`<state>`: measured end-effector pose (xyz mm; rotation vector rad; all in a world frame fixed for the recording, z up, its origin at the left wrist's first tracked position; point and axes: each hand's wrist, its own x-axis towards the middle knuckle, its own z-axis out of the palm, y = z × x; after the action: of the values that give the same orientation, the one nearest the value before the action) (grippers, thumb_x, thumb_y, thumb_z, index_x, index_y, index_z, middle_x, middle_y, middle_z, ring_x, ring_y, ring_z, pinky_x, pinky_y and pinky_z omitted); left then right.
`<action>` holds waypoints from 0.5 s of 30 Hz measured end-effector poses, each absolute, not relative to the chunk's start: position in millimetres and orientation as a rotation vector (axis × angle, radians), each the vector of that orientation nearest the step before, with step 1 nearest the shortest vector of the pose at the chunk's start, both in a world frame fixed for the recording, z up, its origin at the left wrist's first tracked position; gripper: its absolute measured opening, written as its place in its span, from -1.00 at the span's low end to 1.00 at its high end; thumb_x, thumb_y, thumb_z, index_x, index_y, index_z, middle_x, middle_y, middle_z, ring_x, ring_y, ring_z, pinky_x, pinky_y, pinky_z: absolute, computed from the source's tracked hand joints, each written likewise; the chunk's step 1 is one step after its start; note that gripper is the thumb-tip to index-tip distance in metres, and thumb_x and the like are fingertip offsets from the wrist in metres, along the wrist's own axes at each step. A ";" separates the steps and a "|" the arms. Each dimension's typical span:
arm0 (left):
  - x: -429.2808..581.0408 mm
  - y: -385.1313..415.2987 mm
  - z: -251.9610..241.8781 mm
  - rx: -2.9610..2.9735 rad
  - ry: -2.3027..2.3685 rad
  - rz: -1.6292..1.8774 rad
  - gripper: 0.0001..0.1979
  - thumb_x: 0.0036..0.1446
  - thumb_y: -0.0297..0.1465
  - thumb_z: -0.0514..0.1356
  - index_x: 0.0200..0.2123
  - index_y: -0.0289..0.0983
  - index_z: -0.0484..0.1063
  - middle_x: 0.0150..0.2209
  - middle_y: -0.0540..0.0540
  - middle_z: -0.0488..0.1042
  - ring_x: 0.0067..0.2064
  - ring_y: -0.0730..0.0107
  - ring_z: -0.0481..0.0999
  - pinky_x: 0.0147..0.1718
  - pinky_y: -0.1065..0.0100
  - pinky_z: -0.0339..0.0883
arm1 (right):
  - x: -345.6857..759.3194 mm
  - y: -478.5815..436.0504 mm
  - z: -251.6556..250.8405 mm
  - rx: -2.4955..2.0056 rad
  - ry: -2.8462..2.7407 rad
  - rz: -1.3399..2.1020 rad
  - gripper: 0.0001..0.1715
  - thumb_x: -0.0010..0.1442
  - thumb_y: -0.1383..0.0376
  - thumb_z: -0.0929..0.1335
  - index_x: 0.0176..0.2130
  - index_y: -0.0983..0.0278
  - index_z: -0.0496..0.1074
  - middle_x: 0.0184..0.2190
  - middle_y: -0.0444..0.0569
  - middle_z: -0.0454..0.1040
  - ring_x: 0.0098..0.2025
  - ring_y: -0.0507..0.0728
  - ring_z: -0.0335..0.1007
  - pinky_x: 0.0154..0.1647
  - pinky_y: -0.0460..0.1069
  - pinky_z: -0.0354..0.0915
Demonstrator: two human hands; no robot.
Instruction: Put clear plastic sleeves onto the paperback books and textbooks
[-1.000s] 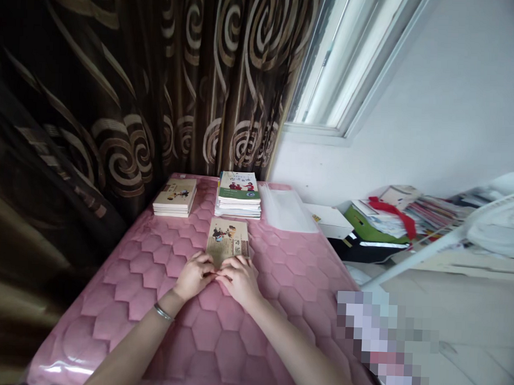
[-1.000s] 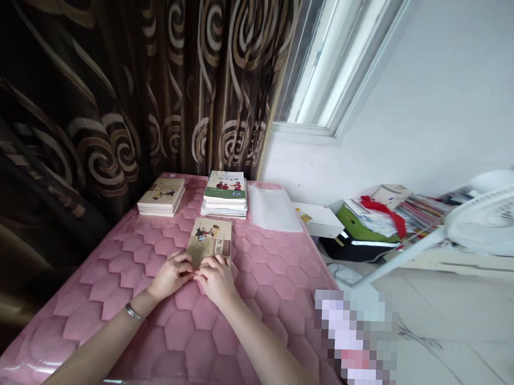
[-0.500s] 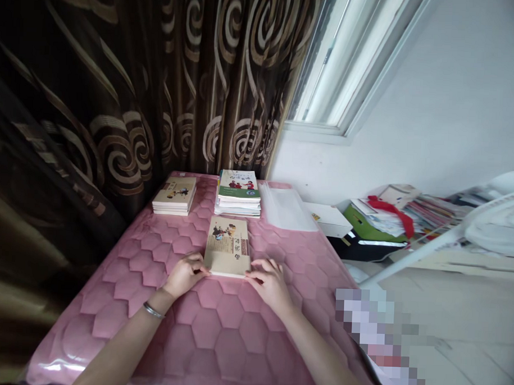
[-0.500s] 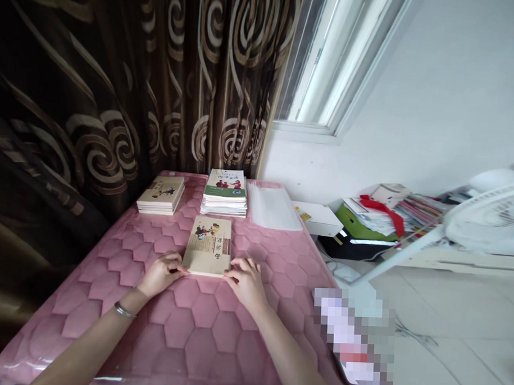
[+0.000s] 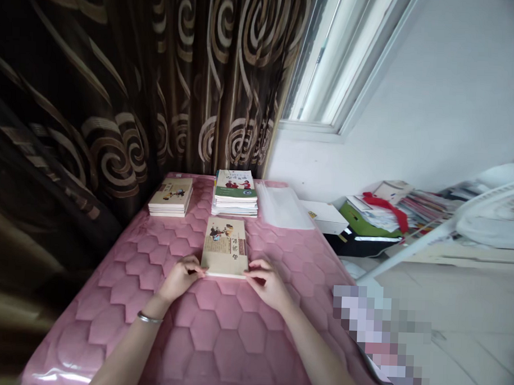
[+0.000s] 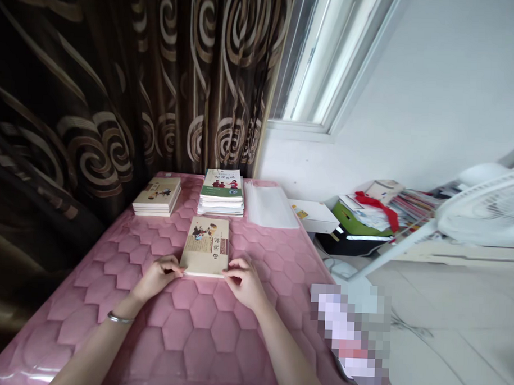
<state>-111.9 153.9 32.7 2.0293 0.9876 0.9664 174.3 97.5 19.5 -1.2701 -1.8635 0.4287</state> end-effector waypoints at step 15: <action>-96.5 178.2 58.7 1.674 1.622 0.612 -0.86 0.04 -0.31 0.19 -0.43 -0.27 0.39 -0.46 -0.02 0.48 -0.36 0.35 0.48 -0.40 0.43 0.28 | 177.5 134.3 32.4 -1.725 -1.427 0.927 -0.70 0.15 0.09 0.31 -0.39 0.26 0.46 -0.37 -0.02 0.58 -0.31 0.14 0.52 -0.33 -0.05 0.38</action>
<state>-96.5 178.2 58.7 1.6739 1.6217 0.6123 177.5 134.3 32.4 -1.7251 -1.4274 0.9274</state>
